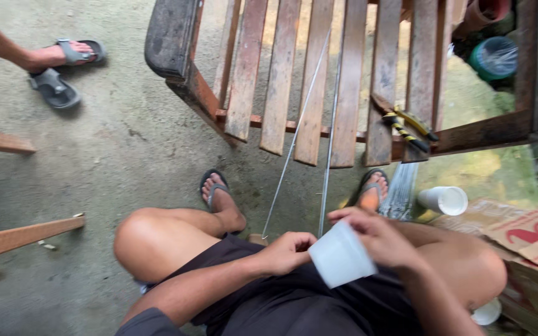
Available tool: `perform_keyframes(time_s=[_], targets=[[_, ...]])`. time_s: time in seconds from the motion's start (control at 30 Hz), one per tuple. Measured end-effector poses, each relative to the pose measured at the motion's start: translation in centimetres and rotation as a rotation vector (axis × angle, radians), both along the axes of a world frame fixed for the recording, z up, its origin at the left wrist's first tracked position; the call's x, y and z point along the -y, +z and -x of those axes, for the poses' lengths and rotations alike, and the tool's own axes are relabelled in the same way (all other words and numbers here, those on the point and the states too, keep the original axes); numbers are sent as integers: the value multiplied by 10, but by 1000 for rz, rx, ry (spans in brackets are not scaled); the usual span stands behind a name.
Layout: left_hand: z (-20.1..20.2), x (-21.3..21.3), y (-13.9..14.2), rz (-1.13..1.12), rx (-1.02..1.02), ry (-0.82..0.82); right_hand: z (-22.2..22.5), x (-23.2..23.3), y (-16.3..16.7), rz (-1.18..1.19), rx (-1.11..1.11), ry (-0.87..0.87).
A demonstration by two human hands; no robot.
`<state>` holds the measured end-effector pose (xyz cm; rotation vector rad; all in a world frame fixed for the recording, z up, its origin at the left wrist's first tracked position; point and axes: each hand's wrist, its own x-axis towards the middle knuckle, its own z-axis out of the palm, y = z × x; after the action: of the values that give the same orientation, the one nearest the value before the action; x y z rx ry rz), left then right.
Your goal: The person bends metal wires into hooks using pliers and threads them through holes in a white plastic pot. They then secure the wires by bending the ends to create a hanging planter.
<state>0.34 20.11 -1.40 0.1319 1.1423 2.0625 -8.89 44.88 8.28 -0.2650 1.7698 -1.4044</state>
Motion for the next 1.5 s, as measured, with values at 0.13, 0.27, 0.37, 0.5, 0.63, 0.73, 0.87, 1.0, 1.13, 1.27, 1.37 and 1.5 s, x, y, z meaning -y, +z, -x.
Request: perform_keyframes(time_s=[0.13,0.27,0.37,0.5,0.63,0.73,0.87,1.0,1.13,1.27,1.37,1.5], targets=[[-4,3,-4,-55,33,-22,-18,32,6,115,311,-140],[-8,4,-4,-56,9,-52,-22,40,7,301,213,-137],[-13,10,1,-38,56,-44,-29,42,0,350,310,-225],[-1,33,21,78,-11,-33,-34,31,-7,255,265,-238],[27,56,73,301,-111,174,-34,15,-9,283,297,-248],[32,68,134,197,-359,259,-38,8,-12,271,273,-248],[22,69,205,-386,-512,-91,-44,4,-18,286,252,-240],[9,40,229,-695,-618,-275,-48,-3,-21,292,226,-232],[-8,18,215,-828,-639,-350,-55,-10,-21,311,208,-235],[-18,-15,188,-910,-634,-405,-62,-14,-21,309,190,-255],[-20,-43,178,-951,-551,-466,-64,-14,-21,309,182,-255],[-10,-48,191,-605,-868,-236,-66,-17,-20,306,180,-254]])
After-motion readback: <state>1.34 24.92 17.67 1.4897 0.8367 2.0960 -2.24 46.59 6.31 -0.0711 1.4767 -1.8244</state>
